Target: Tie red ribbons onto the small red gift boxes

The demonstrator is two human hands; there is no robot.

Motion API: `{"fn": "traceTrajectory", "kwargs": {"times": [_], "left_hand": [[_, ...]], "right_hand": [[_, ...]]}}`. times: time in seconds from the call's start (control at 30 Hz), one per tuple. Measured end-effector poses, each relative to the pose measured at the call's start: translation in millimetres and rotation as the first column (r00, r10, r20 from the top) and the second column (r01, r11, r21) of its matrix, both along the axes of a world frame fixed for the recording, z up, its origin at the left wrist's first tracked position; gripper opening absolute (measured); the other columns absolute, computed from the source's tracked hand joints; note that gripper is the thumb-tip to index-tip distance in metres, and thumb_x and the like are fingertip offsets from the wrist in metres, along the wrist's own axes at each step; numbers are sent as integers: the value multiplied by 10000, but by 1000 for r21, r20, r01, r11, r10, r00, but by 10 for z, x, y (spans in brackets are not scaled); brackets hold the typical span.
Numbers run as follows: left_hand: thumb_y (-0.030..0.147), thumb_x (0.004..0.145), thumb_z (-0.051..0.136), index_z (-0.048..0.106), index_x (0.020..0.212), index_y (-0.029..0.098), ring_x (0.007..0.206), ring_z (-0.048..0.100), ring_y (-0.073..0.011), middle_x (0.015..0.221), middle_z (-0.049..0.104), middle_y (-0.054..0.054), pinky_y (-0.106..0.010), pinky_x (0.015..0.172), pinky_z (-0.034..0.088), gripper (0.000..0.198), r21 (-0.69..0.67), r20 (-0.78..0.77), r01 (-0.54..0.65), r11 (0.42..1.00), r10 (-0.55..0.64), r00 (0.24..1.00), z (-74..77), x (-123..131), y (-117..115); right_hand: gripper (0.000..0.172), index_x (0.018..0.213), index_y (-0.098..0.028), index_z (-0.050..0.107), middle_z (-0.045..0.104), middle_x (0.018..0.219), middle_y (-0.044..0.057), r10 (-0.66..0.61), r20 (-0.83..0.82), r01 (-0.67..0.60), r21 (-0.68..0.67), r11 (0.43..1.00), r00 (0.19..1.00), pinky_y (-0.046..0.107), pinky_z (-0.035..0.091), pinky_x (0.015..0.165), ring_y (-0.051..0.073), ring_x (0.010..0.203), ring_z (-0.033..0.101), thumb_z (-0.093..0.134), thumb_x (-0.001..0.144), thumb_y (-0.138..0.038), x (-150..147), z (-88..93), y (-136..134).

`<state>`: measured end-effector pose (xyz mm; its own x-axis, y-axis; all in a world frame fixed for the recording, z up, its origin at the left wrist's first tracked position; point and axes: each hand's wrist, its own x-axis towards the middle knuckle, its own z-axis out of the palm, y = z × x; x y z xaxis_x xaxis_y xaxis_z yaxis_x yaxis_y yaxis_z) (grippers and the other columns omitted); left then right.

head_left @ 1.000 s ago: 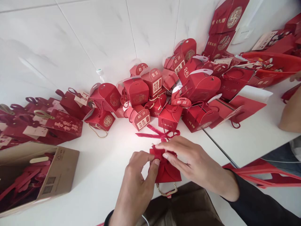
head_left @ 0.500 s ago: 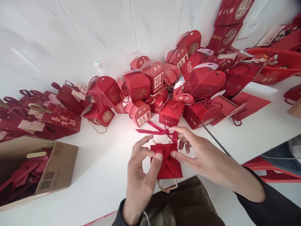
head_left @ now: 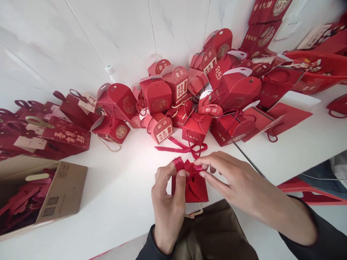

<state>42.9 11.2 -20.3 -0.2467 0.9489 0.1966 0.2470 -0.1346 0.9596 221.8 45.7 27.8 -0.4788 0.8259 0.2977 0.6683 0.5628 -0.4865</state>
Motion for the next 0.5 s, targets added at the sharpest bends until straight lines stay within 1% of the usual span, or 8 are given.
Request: {"fn": "traceTrajectory", "kwargs": {"times": [0.03,0.1,0.2,0.27,0.37,0.4,0.43,0.5], "left_hand": [[297,991,613,707,1076,268,933,634,-186,1001,713,-22,-323,842,516,129,-4,-31,14,1000,-14,999,16,-6,6],[294,997,592,699,1097,264,918,616,-186,1001,715,-24,-320,826,504,149,-13,-93,56,998,-57,994,56,-23,24],[263,1002,553,681,1134,258,907,607,-188,1008,707,-25,-330,818,490,183,-65,-161,171,983,-179,971,125,-52,54],[211,980,547,670,1106,249,901,597,-193,982,694,-19,-337,809,475,180,-100,-193,253,962,-268,944,168,-63,73],[169,921,596,652,942,231,835,551,-192,864,664,2,-340,775,428,87,-121,-266,327,937,-348,899,197,-60,101],[185,921,605,642,889,227,808,534,-190,823,652,7,-341,766,414,65,-123,-281,334,934,-356,891,193,-55,110],[215,935,606,636,852,223,786,523,-187,790,640,9,-341,757,406,89,-127,-281,327,936,-350,894,183,-51,118],[294,978,575,640,815,218,769,519,-187,765,633,2,-339,744,405,191,-153,-236,289,945,-319,918,155,-47,130]], "right_hand": [[180,1137,-210,609,716,1021,59,34,-3,-34,3,999,999,383,600,859,223,952,708,517,1014,-116,-5,29,5],[201,1108,-194,621,710,1017,60,135,25,-135,-16,991,991,377,607,861,217,953,699,512,1000,-63,-10,87,24],[232,1066,-175,653,690,1002,62,260,75,-258,-30,966,963,383,614,820,220,914,679,540,960,-3,-7,152,58],[264,1126,-165,648,690,1041,68,289,70,-289,-6,957,955,388,607,828,224,934,673,560,947,8,-10,170,83],[282,1165,-164,620,694,1082,68,333,48,-334,7,943,942,384,586,852,225,986,666,538,960,12,-34,166,127],[266,1151,-169,617,697,1079,67,345,32,-346,6,938,938,377,581,853,223,992,666,525,971,5,-45,159,144],[250,1132,-176,616,700,1076,67,350,12,-350,-3,937,936,372,579,860,219,997,667,507,986,-5,-56,150,161],[245,1142,-190,611,707,1108,77,319,-34,-320,-27,947,947,378,579,902,220,1043,671,477,1008,-35,-72,127,192]]}}
